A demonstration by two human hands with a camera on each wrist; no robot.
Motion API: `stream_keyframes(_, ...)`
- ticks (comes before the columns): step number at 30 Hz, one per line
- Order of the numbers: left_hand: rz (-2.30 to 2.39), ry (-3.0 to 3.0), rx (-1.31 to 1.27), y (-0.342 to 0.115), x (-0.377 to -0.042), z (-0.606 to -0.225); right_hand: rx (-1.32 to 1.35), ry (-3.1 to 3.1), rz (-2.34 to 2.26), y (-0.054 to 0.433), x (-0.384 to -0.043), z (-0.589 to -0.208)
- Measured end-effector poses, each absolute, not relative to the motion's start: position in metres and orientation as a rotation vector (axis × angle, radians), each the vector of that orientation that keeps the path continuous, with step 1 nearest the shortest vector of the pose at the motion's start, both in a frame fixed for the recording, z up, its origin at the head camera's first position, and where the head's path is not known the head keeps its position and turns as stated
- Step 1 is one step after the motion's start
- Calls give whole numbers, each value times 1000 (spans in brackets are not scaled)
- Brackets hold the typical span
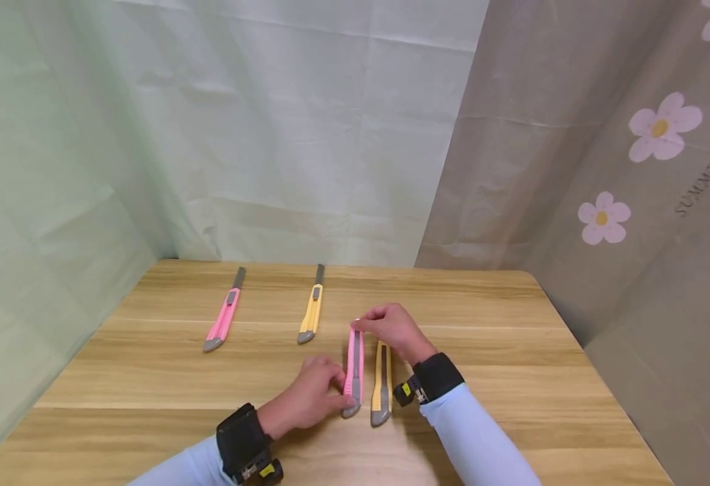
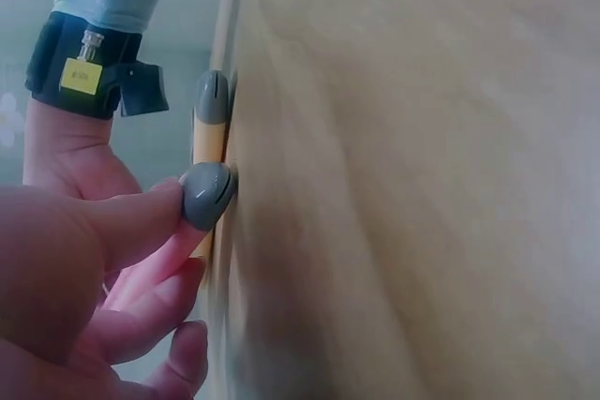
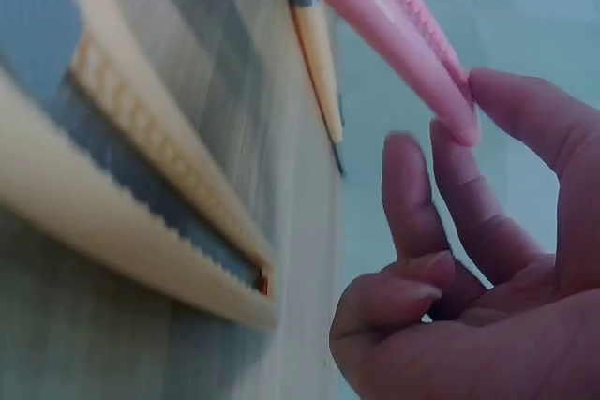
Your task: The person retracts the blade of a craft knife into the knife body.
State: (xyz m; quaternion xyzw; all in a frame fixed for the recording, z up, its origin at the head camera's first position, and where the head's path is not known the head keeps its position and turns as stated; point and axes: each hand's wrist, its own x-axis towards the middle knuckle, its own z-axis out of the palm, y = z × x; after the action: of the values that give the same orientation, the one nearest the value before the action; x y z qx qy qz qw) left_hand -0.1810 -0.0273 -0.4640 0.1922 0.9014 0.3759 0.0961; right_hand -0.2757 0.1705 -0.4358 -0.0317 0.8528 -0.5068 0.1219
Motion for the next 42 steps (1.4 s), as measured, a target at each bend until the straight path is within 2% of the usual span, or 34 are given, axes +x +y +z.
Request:
stream_keyframes(19, 916, 2700, 649, -20, -186, -458, -186, 2765, -919, 165, -288, -445)
stream_keyframes(42, 932, 2681, 574, -16, -184, -456, -190, 2813, -833, 168, -288, -447)
